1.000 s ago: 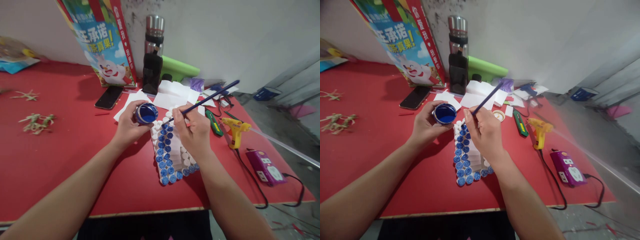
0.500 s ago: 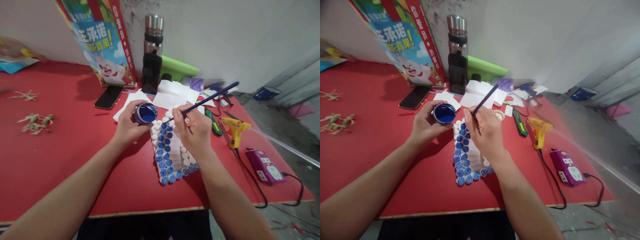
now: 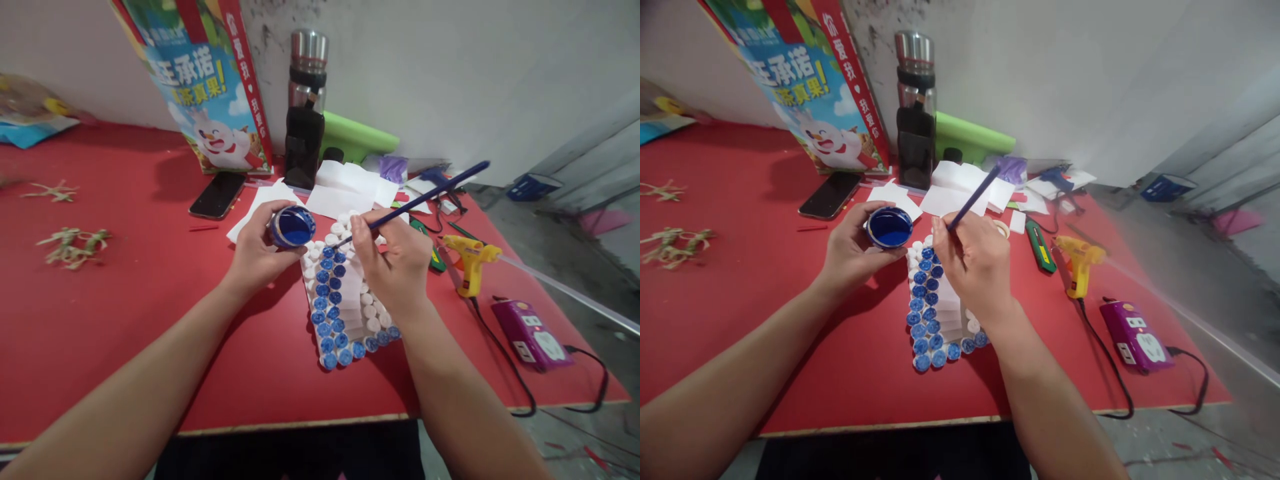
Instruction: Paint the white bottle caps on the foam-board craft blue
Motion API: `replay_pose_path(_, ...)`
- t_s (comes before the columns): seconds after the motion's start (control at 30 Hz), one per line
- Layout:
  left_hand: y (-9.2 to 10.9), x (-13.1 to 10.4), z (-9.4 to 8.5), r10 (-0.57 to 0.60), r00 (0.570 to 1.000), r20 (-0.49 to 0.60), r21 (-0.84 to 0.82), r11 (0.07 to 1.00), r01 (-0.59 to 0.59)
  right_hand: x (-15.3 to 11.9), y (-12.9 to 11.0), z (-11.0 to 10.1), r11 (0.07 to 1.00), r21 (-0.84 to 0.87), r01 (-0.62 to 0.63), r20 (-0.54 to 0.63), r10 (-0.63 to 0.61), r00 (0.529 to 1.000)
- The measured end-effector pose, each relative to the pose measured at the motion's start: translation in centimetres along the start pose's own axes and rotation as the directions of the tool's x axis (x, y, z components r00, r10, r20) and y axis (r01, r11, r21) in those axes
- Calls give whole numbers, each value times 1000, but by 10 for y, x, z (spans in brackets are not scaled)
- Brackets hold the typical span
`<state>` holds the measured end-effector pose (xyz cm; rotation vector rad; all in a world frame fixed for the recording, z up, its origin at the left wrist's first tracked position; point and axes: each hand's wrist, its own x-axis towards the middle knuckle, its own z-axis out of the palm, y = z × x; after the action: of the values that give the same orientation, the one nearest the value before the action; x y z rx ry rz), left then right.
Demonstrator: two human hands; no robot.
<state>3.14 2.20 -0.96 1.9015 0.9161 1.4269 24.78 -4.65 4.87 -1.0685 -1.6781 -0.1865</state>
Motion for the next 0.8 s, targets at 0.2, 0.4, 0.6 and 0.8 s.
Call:
replay_pose_path(0.2,0,0,-1,-6,1000,15,9,1000,6,-1,-1,-1,998,24,-57,-5,57,998)
replay_pose_path(0.4,0,0,-2,-11,1000,21,5,1000,11,0,-1,0,999,-16,-34,-45,33,998)
replay_pose_path(0.6,0,0,-1,-8,1000,13,6,1000,8,0,-3,0,998,20,-54,-50,55,997)
replay_pose_path(0.8,-1,0,-1,-8,1000,13,3,1000,8,1,0,0,998,-4,-61,-43,61,997)
